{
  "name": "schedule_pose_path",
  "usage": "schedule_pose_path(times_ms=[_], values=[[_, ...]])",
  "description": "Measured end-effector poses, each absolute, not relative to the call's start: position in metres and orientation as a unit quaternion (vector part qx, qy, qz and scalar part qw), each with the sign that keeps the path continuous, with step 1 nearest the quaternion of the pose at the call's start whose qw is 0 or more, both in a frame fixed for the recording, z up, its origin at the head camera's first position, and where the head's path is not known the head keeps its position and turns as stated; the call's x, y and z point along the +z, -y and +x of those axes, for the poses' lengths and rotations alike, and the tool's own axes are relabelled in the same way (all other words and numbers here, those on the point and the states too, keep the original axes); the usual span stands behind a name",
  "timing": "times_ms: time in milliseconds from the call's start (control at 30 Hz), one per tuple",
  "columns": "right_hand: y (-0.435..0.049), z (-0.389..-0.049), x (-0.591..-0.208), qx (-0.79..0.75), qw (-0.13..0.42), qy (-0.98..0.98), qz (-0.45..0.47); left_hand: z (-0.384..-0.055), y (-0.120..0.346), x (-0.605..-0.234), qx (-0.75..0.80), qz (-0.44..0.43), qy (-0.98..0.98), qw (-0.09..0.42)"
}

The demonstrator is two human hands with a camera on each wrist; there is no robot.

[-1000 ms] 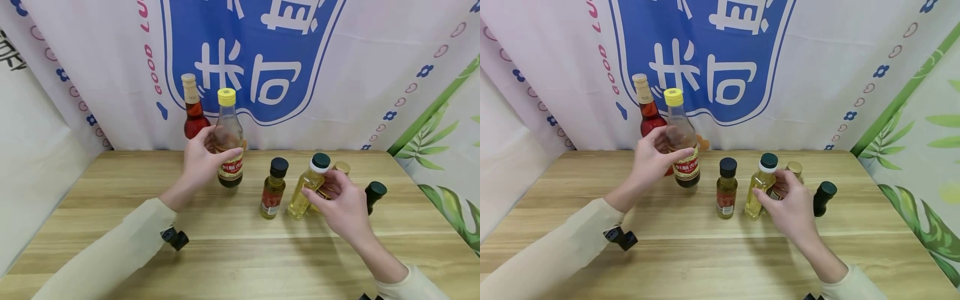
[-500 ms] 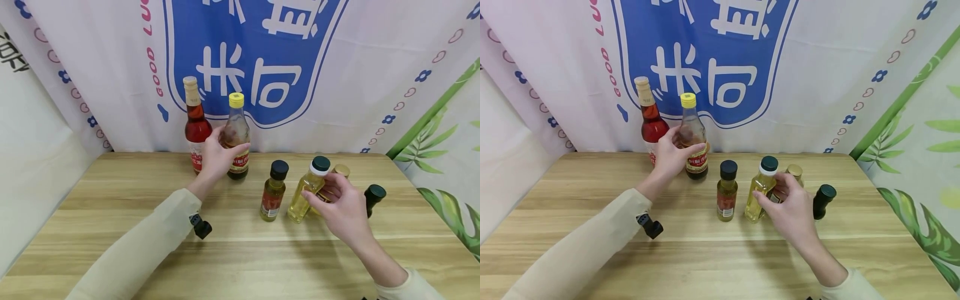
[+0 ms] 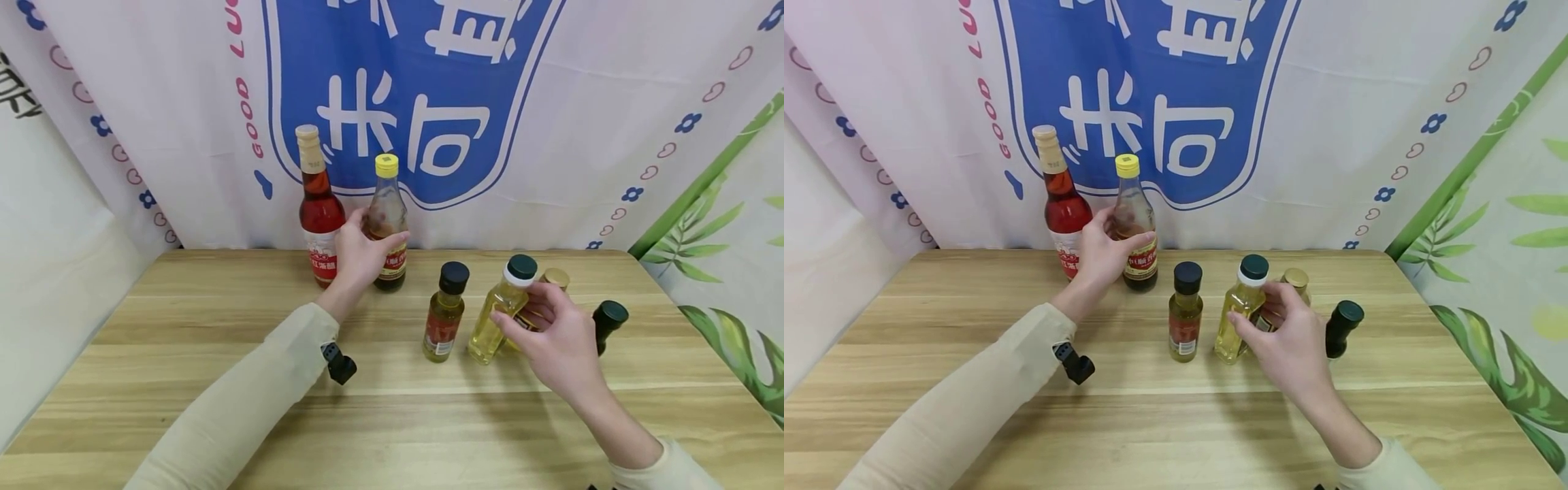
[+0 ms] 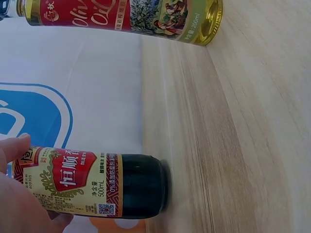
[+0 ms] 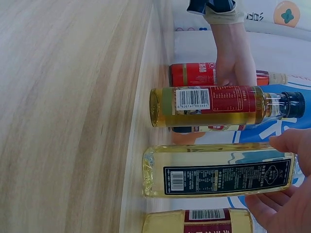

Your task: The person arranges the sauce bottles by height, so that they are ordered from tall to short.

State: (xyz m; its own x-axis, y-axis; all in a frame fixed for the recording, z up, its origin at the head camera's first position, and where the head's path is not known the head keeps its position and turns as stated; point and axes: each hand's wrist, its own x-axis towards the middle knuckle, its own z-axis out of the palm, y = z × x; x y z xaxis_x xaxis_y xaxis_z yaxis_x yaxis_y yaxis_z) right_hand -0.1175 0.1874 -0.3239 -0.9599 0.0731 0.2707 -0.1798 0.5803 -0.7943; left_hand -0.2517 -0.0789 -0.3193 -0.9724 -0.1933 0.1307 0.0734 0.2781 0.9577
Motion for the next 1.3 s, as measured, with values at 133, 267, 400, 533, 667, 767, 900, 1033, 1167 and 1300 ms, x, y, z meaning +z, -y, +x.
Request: schedule_pose_path(times_ms=[133,267,400,533,667,767,900,1033,1167,1300], values=[[-0.187,-0.118,-0.325,0.455,0.141,0.879,0.030,-0.252,0.080,-0.321,-0.595,0.038,0.794,0.116],[-0.186,-0.118,-0.325,0.454,0.141,0.879,0.029,-0.253,0.080,-0.322,-0.592,0.040,0.796,0.119],[-0.187,-0.117,-0.324,0.453,0.142,0.880,0.029,-0.254,0.080,-0.323,-0.593,0.045,0.795,0.120],[-0.187,-0.117,-0.324,0.454,0.145,0.879,0.031,-0.251,0.080,-0.323,-0.591,0.047,0.794,0.133],[-0.188,-0.118,-0.323,0.456,0.144,0.878,0.032,-0.247,0.078,-0.326,-0.574,0.049,0.800,0.165],[-0.189,-0.118,-0.324,0.464,0.137,0.874,0.032,-0.244,0.076,-0.328,-0.565,0.051,0.799,0.198],[-0.189,-0.118,-0.326,0.468,0.137,0.873,0.034,-0.239,0.076,-0.329,-0.561,0.052,0.794,0.229],[-0.188,-0.118,-0.325,0.465,0.142,0.873,0.038,-0.235,0.077,-0.327,-0.554,0.057,0.795,0.240],[-0.188,-0.119,-0.325,0.462,0.144,0.874,0.038,-0.232,0.078,-0.326,-0.546,0.063,0.798,0.246],[-0.188,-0.118,-0.325,0.461,0.145,0.875,0.037,-0.229,0.078,-0.325,-0.542,0.064,0.800,0.249]])
